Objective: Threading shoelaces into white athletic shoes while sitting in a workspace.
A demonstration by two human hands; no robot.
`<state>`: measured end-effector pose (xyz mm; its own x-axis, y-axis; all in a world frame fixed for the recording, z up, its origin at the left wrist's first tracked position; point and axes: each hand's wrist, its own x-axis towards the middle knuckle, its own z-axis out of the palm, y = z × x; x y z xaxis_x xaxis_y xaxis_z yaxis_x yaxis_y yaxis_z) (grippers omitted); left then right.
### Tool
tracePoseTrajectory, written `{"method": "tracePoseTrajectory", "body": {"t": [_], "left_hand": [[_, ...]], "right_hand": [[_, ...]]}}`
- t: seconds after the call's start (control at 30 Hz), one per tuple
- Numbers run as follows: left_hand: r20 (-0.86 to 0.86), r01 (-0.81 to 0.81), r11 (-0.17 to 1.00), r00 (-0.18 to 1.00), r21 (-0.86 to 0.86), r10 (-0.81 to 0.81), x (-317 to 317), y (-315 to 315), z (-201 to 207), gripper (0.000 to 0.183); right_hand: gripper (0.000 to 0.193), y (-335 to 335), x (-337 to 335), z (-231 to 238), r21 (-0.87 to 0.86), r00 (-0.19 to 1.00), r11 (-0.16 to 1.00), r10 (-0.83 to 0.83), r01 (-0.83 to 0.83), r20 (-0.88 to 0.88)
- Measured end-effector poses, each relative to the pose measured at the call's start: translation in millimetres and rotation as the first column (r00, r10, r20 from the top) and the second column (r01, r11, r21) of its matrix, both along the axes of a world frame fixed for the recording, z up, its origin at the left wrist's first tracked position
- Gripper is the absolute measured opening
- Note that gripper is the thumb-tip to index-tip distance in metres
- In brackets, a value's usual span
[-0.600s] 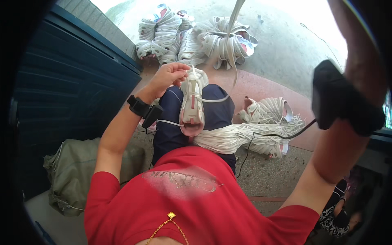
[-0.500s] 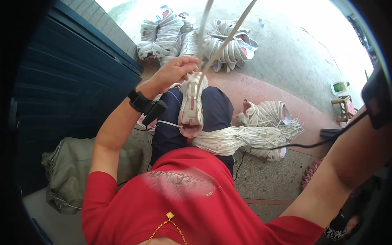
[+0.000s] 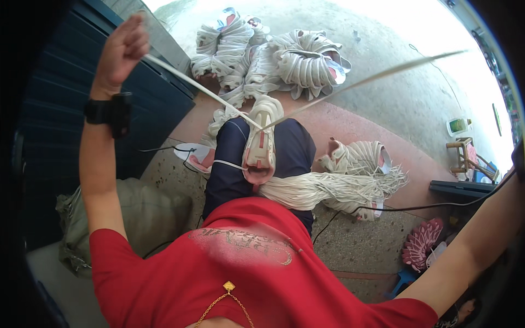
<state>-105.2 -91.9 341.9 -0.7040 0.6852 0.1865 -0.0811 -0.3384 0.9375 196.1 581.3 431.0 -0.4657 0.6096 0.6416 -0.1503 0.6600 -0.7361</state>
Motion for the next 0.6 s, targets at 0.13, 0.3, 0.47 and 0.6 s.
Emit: {"method": "tracePoseTrajectory", "body": {"t": [0.13,0.3,0.47,0.6], "left_hand": [[0.102,-0.871,0.486,0.478,-0.067,0.872,-29.3,-225.4,26.0,0.015],[0.13,-0.924,0.306,0.283,-0.231,0.95,-14.4,-300.2,-36.5,0.018],[0.3,-0.403,0.756,0.741,-0.516,0.601,29.0,-124.0,-179.3,0.024],[0.485,0.158,0.804,0.856,-0.574,0.178,112.1,15.6,-273.7,0.022]], "right_hand": [[0.017,64.9,21.8,-77.7,-0.265,0.993,0.958,-0.091,0.108,0.076],[0.018,-28.9,-13.6,-217.8,-0.45,0.891,0.892,0.236,-0.04,0.388],[0.019,-256.9,-41.3,-350.3,-0.555,0.35,0.684,0.724,-0.473,0.594],[0.02,-345.2,-43.6,-422.7,-0.307,0.314,0.647,0.662,-0.698,0.68]]}}
